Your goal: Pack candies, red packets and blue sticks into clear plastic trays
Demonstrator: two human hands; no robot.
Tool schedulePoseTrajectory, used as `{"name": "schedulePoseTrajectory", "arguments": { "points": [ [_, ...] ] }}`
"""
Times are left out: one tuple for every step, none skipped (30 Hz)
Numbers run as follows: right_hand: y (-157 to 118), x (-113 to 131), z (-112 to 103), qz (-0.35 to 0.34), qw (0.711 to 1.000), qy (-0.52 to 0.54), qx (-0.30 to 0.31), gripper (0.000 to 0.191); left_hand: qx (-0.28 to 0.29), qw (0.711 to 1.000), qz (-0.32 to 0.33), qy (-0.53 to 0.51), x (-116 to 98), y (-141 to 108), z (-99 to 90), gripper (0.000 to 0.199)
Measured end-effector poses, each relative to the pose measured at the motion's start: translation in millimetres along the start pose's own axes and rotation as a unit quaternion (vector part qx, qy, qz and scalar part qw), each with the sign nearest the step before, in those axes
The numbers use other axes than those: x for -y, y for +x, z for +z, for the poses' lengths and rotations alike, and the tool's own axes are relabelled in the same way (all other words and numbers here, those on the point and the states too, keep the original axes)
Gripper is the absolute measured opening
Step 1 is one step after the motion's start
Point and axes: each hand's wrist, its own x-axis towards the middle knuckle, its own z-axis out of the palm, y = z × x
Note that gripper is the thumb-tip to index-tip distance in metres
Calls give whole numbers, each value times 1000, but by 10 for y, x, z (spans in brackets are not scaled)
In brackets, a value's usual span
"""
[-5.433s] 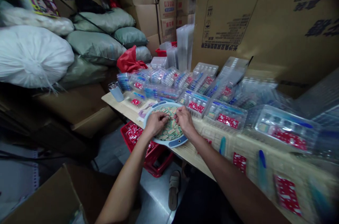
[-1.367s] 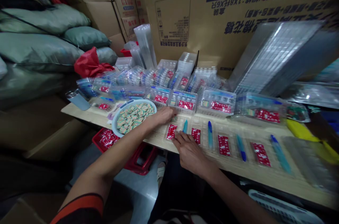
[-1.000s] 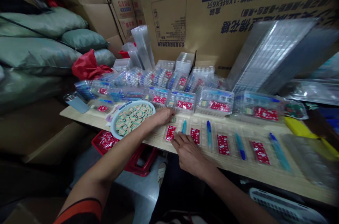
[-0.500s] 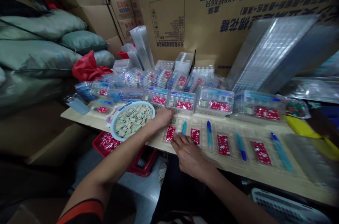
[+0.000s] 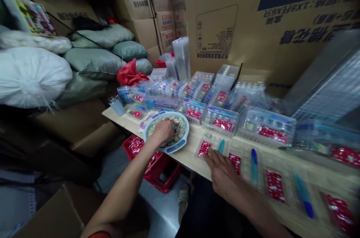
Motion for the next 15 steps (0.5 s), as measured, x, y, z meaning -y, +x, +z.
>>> {"name": "schedulePoseTrajectory", "arguments": {
  "points": [
    [48, 8, -33, -1, 1000, 2, -5, 75, 14, 1000, -13, 6, 136, -5, 19, 34],
    [101, 24, -79, -7, 1000, 5, -11, 72, 24, 1000, -11, 3, 248, -4, 50, 35],
    [161, 47, -134, -16, 1000, 9, -18, 68, 24, 1000, -4, -8, 336, 4, 87, 34],
    [227, 76, -195, -27, 999, 13, -25, 64, 17, 1000, -1, -22, 403, 17, 126, 33],
    [299, 109, -258, -40, 998, 19, -33, 60, 6, 999, -4, -34, 456, 35, 163, 30],
    [379, 142, -317, -50, 997, 26, -43, 57, -4, 999, -11, -47, 498, 56, 193, 28],
    [469, 173, -370, -60, 996, 37, -51, 54, -14, 997, -20, -70, 534, 81, 216, 25],
    [570, 203, -415, -69, 994, 54, -59, 53, -23, 993, -29, -108, 568, 108, 233, 22],
    [683, 230, -449, -79, 991, 79, -69, 51, -33, 985, -38, -167, 598, 135, 244, 20],
    [810, 258, -472, -88, 987, 110, -79, 50, -46, 966, -45, -249, 624, 162, 253, 19],
    [950, 287, -485, -90, 981, 146, -89, 49, -64, 933, -54, -351, 644, 189, 263, 19],
    [1099, 320, -489, -79, 974, 191, -96, 48, -83, 884, -64, -456, 655, 213, 274, 21],
    [1254, 360, -483, -58, 964, 238, -102, 47, -99, 827, -73, -549, 657, 234, 289, 24],
    [1410, 407, -469, -28, 954, 280, -105, 46, -112, 769, -80, -625, 651, 252, 306, 29],
    [1562, 460, -448, 1, 943, 314, -106, 45, -119, 717, -84, -681, 639, 265, 324, 34]
  ]
}}
